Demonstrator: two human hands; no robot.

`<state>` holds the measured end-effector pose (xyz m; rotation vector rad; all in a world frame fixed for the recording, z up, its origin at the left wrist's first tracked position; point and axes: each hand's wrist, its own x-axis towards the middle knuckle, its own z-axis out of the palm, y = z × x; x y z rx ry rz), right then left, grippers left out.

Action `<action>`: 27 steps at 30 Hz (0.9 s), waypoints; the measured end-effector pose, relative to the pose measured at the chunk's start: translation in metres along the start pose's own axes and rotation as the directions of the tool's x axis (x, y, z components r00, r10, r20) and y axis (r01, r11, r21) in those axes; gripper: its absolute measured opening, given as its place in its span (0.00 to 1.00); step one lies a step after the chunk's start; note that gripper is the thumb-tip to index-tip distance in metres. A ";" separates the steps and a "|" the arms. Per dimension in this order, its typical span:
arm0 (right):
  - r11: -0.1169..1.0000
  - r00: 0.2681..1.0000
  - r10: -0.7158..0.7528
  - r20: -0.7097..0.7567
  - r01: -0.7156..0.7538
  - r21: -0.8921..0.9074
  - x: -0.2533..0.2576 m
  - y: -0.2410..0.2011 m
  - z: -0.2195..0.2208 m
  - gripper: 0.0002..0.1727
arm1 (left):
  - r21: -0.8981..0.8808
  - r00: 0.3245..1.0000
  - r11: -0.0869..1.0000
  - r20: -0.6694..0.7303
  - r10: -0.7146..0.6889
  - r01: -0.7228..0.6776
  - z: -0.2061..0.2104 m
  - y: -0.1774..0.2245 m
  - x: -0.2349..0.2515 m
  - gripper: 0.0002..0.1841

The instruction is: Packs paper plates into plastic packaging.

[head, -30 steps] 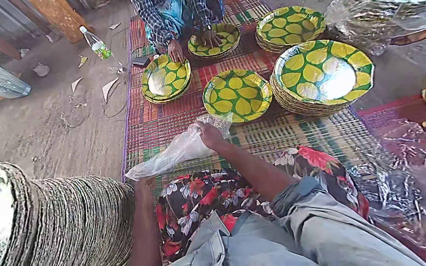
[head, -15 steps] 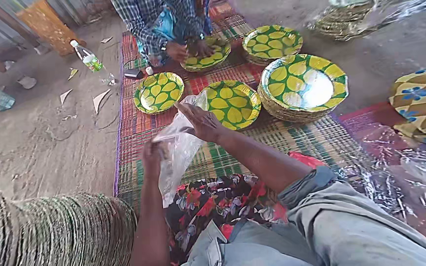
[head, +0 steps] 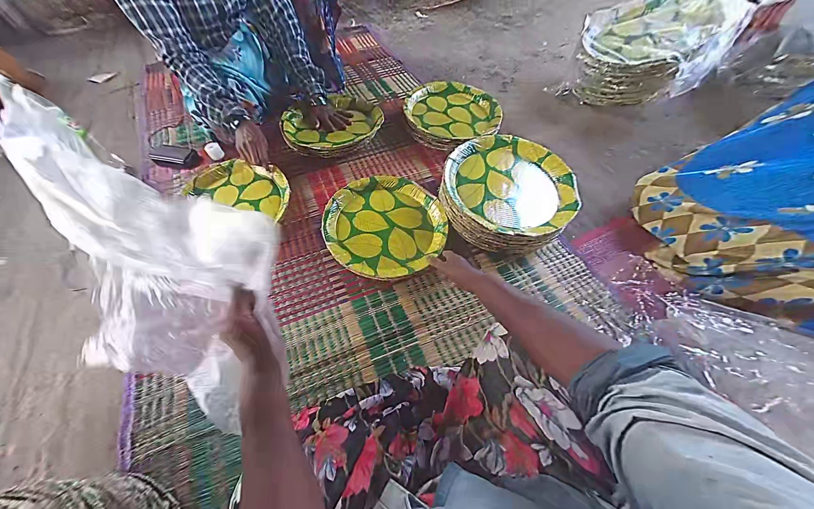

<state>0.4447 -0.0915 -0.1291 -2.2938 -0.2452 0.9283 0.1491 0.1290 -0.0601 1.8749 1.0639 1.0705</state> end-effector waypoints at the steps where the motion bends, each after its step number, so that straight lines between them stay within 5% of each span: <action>1: 1.000 1.000 0.010 0.001 -0.010 0.018 0.004 0.001 0.002 0.42 | 0.188 0.981 0.976 0.179 0.075 -0.109 0.020 -0.024 -0.004 0.19; 4: 0.994 0.997 0.073 -0.024 -0.071 0.081 0.023 0.009 0.013 0.47 | 0.208 0.791 0.962 0.612 0.011 -0.175 0.049 -0.060 -0.007 0.22; 6: 0.984 0.992 0.104 -0.075 -0.091 0.152 0.040 0.013 0.019 0.49 | 0.147 0.706 0.984 0.707 -0.035 -0.099 0.056 -0.073 0.000 0.21; 9: 0.988 0.989 0.081 -0.126 -0.063 0.140 0.045 0.012 0.018 0.47 | 0.044 0.637 0.980 0.754 -0.158 0.192 0.061 -0.081 0.008 0.20; 12: 0.974 0.977 0.043 -0.211 0.006 0.227 0.046 0.002 0.022 0.43 | -0.051 0.677 0.916 0.691 -0.255 0.398 0.057 -0.082 0.014 0.19; 17: 0.744 0.907 -0.020 -0.421 0.295 0.600 0.024 -0.033 0.023 0.45 | -0.178 0.736 0.838 0.592 -0.328 0.516 0.049 -0.082 0.020 0.20; 22: 0.696 0.698 -0.140 -0.702 0.573 0.432 -0.017 -0.061 -0.028 0.36 | -0.310 0.779 0.781 0.534 -0.329 0.542 0.041 -0.082 0.021 0.18; 27: 0.608 0.631 -0.198 -0.750 0.679 0.411 -0.066 -0.047 -0.107 0.28 | -0.233 0.764 0.827 0.565 -0.312 0.511 0.039 -0.085 0.023 0.20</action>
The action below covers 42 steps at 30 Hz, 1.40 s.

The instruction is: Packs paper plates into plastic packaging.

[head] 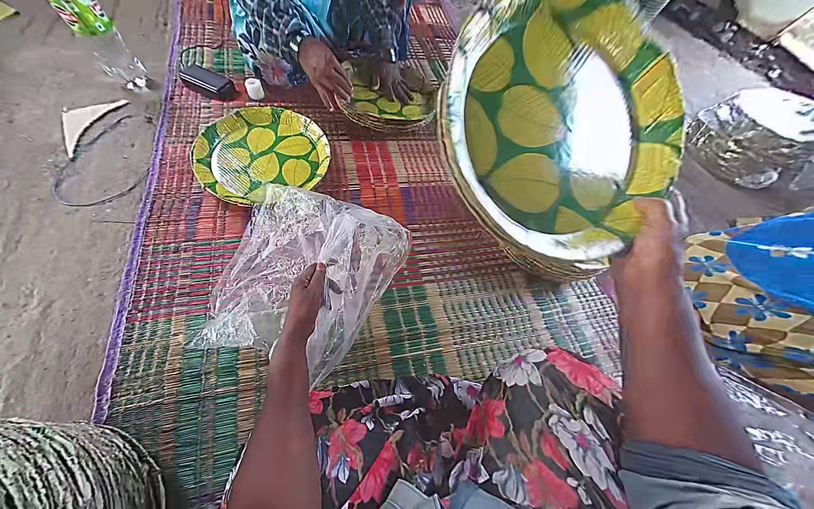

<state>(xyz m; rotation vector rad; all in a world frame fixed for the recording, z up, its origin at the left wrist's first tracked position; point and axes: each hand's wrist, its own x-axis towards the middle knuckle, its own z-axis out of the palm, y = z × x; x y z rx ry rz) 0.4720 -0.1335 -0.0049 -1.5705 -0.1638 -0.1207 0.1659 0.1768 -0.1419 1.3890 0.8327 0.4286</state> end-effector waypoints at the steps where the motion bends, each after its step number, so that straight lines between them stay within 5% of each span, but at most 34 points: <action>1: 0.999 0.998 -0.019 0.064 0.022 -0.043 -0.004 -0.012 -0.009 0.24 | 0.019 1.000 1.000 0.001 -0.018 0.018 0.002 0.001 0.000 0.20; 4: 0.963 0.910 -0.019 0.414 0.128 -0.237 -0.020 -0.038 -0.017 0.27 | -0.009 1.000 1.000 0.009 -0.013 0.013 0.004 -0.009 0.005 0.19; 6: 0.964 0.762 0.013 0.648 0.163 -0.211 -0.025 -0.035 0.002 0.22 | -0.169 1.000 0.986 0.013 -0.003 0.005 -0.001 -0.027 0.010 0.19; 8: 0.961 0.596 0.119 0.794 0.133 -0.244 -0.032 -0.020 0.026 0.24 | -0.239 0.988 0.959 0.005 -0.156 0.153 -0.008 -0.003 -0.010 0.18; 9: 0.942 0.548 0.172 0.819 0.152 -0.299 -0.036 -0.011 0.038 0.26 | -0.233 0.999 0.972 -0.014 -0.046 0.041 -0.010 -0.008 -0.015 0.19; 10: 0.915 0.515 0.220 0.828 0.184 -0.358 -0.040 -0.004 0.047 0.27 | -0.155 0.972 0.960 -0.015 0.235 -0.234 -0.013 -0.031 -0.007 0.22; 11: 0.893 0.496 0.265 0.827 0.198 -0.404 -0.043 0.003 0.054 0.26 | -0.003 0.984 0.984 0.006 0.180 -0.179 -0.014 -0.016 -0.008 0.25; 13: 0.867 0.494 0.337 0.801 0.168 -0.469 -0.045 0.013 0.059 0.26 | 0.249 0.994 0.964 -0.023 0.104 -0.095 -0.010 0.007 -0.007 0.26; 15: 0.845 0.490 0.394 0.777 0.138 -0.516 -0.040 0.019 0.055 0.26 | 0.397 0.970 0.898 -0.066 0.235 -0.190 -0.010 0.009 -0.005 0.23; 21: 0.818 0.491 0.382 0.783 0.216 -0.534 -0.037 0.019 0.054 0.29 | 0.435 0.935 0.840 0.011 0.355 -0.324 -0.012 0.022 -0.010 0.21; 26: 0.814 0.638 0.415 0.649 0.059 -0.578 -0.035 0.028 0.055 0.26 | 0.587 0.895 0.677 0.244 0.374 -0.443 0.006 0.029 -0.027 0.20; 30: 0.833 0.776 0.407 0.482 -0.099 -0.544 -0.039 0.033 0.052 0.29 | 0.622 0.916 0.674 0.242 0.319 -0.399 0.012 0.028 -0.026 0.20; 37: 0.876 0.865 0.432 0.256 -0.334 -0.348 -0.100 0.057 0.090 0.33 | 0.396 0.879 0.785 0.202 0.431 -0.476 0.034 0.030 -0.034 0.20; 42: 0.819 0.737 0.560 0.378 -0.562 -0.117 -0.173 0.060 0.124 0.33 | 0.189 0.873 0.858 0.220 0.436 -0.477 0.052 0.033 -0.041 0.22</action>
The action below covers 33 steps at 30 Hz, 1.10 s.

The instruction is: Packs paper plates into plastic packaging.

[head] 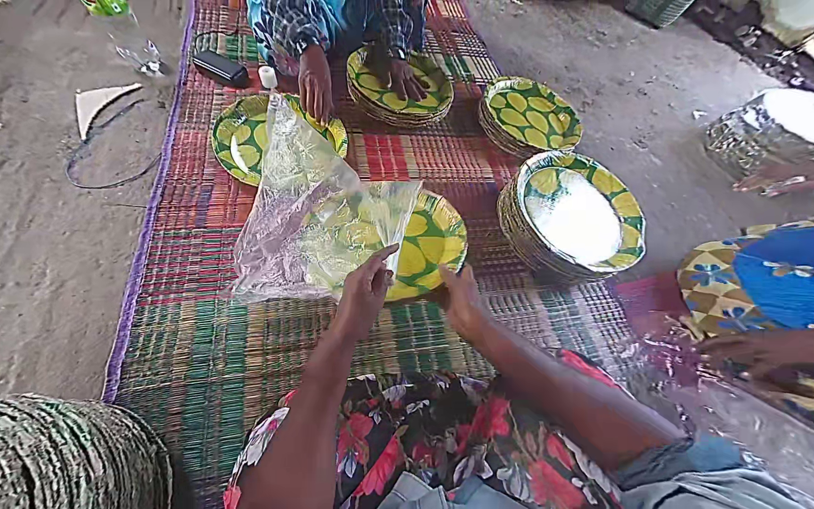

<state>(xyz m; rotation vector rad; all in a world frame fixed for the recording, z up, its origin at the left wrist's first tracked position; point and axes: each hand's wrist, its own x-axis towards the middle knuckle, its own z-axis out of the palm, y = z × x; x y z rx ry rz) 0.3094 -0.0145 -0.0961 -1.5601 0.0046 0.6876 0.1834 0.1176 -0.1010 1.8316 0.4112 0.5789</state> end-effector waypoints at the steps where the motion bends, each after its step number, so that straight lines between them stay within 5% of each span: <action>1: 0.998 0.997 0.051 0.066 -0.052 0.016 -0.011 0.005 0.009 0.30 | -0.023 1.000 1.000 0.006 0.011 -0.010 0.003 0.001 0.000 0.22; 3: 0.984 0.932 0.145 0.332 -0.101 -0.144 -0.032 0.018 0.016 0.23 | -0.027 0.999 0.999 0.016 0.040 -0.039 0.008 0.001 -0.001 0.22; 4: 0.951 0.833 0.199 0.516 -0.038 -0.306 -0.041 0.022 0.015 0.24 | -0.017 0.998 0.998 0.020 0.055 -0.054 0.010 0.001 -0.001 0.22; 6: 0.806 0.581 0.297 0.758 0.273 -0.525 -0.049 0.034 0.016 0.36 | -0.016 0.999 0.999 0.034 0.039 -0.038 0.008 -0.002 -0.002 0.21; 7: 0.699 0.529 0.336 0.779 0.414 -0.583 -0.047 0.040 0.018 0.40 | -0.052 0.999 0.999 0.037 -0.001 0.003 0.004 -0.002 -0.002 0.21; 10: 0.277 0.632 0.403 0.661 0.605 -0.747 -0.027 0.038 0.019 0.38 | -0.245 0.993 0.963 0.005 -0.118 0.115 -0.012 -0.003 -0.001 0.21; 12: 0.106 0.684 0.322 0.655 0.661 -0.742 -0.007 0.031 0.012 0.30 | -0.336 0.984 0.931 -0.050 -0.169 0.142 -0.022 -0.006 0.000 0.19; 14: 0.162 0.648 0.316 0.693 0.683 -0.712 -0.002 0.010 0.009 0.25 | -0.352 0.978 0.924 -0.084 -0.191 0.151 -0.032 -0.010 0.000 0.18; 16: 0.428 0.482 0.400 0.780 0.654 -0.624 -0.019 -0.019 0.010 0.21 | -0.251 0.979 0.950 -0.040 -0.201 0.185 -0.044 -0.012 0.000 0.20; 18: 0.656 0.287 0.462 0.839 0.526 -0.541 -0.040 -0.035 0.011 0.21 | 0.078 0.964 0.967 0.089 -0.249 0.242 -0.052 -0.014 0.001 0.28; 19: 0.712 0.267 0.436 0.859 0.482 -0.511 -0.045 -0.036 0.010 0.21 | 0.285 0.934 0.922 0.165 -0.318 0.264 -0.053 -0.014 0.002 0.31; 20: 0.734 0.339 0.359 0.870 0.474 -0.487 -0.046 -0.035 0.008 0.19 | 0.453 0.884 0.846 0.220 -0.412 0.281 -0.050 -0.011 0.004 0.29; 22: 0.639 0.616 0.046 0.787 0.587 -0.497 -0.025 -0.030 -0.002 0.15 | 0.643 0.810 0.717 0.251 -0.530 0.270 -0.044 -0.015 0.005 0.17; 24: 0.422 0.779 -0.278 0.562 0.625 -0.657 0.019 -0.024 -0.023 0.16 | 0.605 0.854 0.753 0.222 -0.471 0.259 -0.048 -0.020 0.001 0.14; 27: 0.285 0.842 -0.476 0.255 0.422 -0.860 0.076 -0.036 -0.079 0.34 | 0.181 0.939 0.946 0.167 -0.300 0.270 -0.051 -0.022 0.000 0.12; 30: 0.224 0.891 -0.453 0.010 0.125 -0.967 0.105 -0.060 -0.141 0.48 | -0.314 0.927 0.873 0.146 -0.345 0.374 -0.044 -0.006 -0.006 0.13; 33: 0.193 0.938 -0.312 -0.149 -0.091 -0.977 0.128 -0.047 -0.194 0.37 | -0.537 0.933 0.775 0.069 -0.352 0.332 -0.041 -0.009 -0.006 0.16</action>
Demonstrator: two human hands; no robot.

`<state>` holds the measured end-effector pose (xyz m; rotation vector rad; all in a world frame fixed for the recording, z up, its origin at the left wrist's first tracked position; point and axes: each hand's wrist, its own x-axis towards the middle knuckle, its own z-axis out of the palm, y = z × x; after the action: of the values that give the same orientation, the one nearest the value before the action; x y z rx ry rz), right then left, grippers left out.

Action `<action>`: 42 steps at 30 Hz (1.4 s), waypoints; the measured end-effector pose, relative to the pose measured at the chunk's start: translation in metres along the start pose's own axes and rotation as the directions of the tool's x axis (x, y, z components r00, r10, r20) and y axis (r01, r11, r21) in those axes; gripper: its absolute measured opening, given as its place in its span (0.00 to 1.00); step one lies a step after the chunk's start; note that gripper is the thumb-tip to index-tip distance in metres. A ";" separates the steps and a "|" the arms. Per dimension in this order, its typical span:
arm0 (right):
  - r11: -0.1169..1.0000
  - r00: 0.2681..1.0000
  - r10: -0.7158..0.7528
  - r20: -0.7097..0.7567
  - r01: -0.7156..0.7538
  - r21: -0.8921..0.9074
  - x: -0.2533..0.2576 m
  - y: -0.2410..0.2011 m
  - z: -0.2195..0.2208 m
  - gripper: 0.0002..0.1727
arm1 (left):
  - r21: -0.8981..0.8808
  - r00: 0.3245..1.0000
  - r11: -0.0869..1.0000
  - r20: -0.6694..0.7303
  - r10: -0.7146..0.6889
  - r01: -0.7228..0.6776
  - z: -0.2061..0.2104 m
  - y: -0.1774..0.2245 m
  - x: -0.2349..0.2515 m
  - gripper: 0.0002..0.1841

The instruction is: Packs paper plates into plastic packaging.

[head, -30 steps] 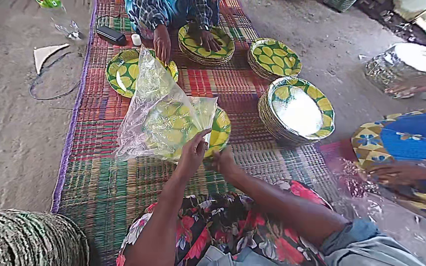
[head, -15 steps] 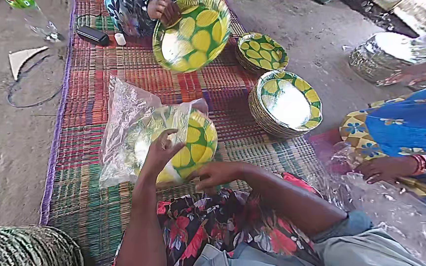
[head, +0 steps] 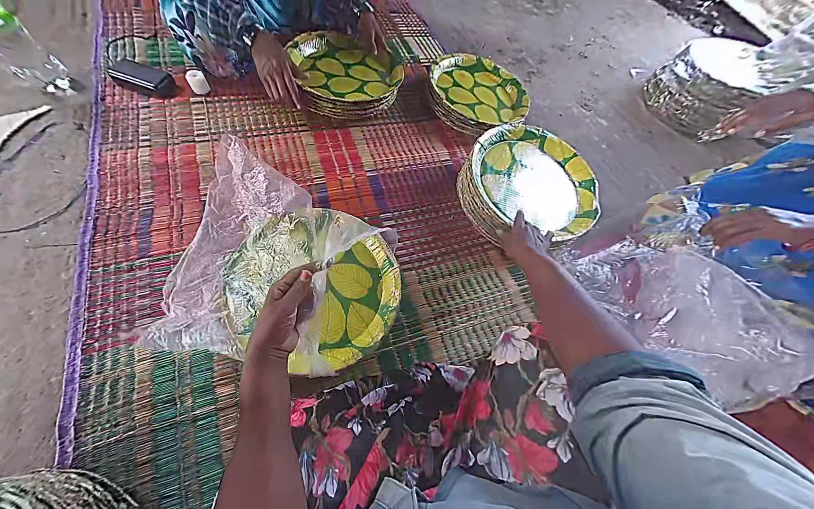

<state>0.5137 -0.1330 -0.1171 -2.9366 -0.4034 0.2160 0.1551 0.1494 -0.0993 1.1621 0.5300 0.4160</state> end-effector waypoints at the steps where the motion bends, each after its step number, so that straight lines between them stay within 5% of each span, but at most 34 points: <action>1: 1.000 1.000 -0.004 -0.001 0.004 -0.030 0.004 0.011 0.008 0.30 | -0.030 1.000 0.999 -0.010 0.016 -0.017 -0.002 -0.003 0.002 0.16; 4: 0.993 0.998 -0.057 -0.034 0.054 -0.101 0.011 0.020 0.012 0.16 | -0.039 0.998 0.998 -0.053 0.041 -0.044 -0.003 -0.008 0.006 0.16; 11: 0.981 0.968 -0.193 -0.160 0.191 -0.031 0.005 0.015 -0.007 0.17 | -0.060 0.990 0.997 -0.131 0.043 -0.051 -0.008 -0.010 0.010 0.16; 16: 0.855 0.753 -0.478 -0.453 0.518 -0.041 -0.032 -0.048 -0.020 0.14 | 0.155 1.000 0.988 0.004 0.011 -0.012 -0.013 -0.008 0.010 0.16; 23: 0.513 0.506 -0.857 -0.099 0.856 -0.067 -0.117 -0.108 0.042 0.10 | 0.429 0.984 0.903 -0.143 0.108 -0.037 -0.017 -0.012 0.013 0.05; 26: 0.576 0.579 -0.809 0.101 0.815 -0.060 -0.111 -0.108 0.061 0.16 | 0.456 0.943 0.889 -0.272 0.193 -0.050 -0.023 -0.016 0.015 0.07; 29: 0.738 0.730 -0.640 0.238 0.671 -0.075 -0.103 -0.118 0.060 0.33 | 0.697 0.912 0.715 -0.258 0.319 -0.053 -0.025 -0.009 0.013 0.12; 31: 0.757 0.761 -0.606 0.231 0.641 -0.128 -0.096 -0.120 0.062 0.37 | 0.840 0.855 0.537 -0.218 0.470 -0.081 -0.020 -0.004 0.011 0.12; 33: 0.730 0.743 -0.658 0.122 0.669 -0.142 -0.089 -0.117 0.062 0.32 | 0.876 0.835 0.477 -0.212 0.508 -0.067 -0.016 0.003 0.008 0.12; 35: 0.721 0.722 -0.691 -0.029 0.687 -0.089 -0.086 -0.117 0.051 0.28 | 0.837 0.865 0.546 -0.240 0.440 -0.046 -0.016 0.009 0.005 0.14; 37: 0.719 0.710 -0.690 -0.138 0.694 -0.023 -0.090 -0.115 0.027 0.26 | 0.684 0.893 0.728 -0.296 0.340 -0.050 -0.019 0.006 0.007 0.14; 39: 0.664 0.650 -0.717 -0.253 0.747 0.034 -0.097 -0.109 0.000 0.24 | 0.364 0.924 0.930 -0.335 0.185 -0.054 -0.022 0.006 0.012 0.14; 42: 0.547 0.553 -0.794 -0.252 0.831 0.101 -0.126 -0.079 -0.059 0.22 | 0.031 0.948 0.998 -0.313 0.061 -0.054 -0.023 0.006 0.007 0.14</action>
<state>0.3832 -0.1020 -0.0299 -2.1992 -1.5472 -0.1353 0.1471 0.1727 -0.1022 1.1410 0.7798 0.6530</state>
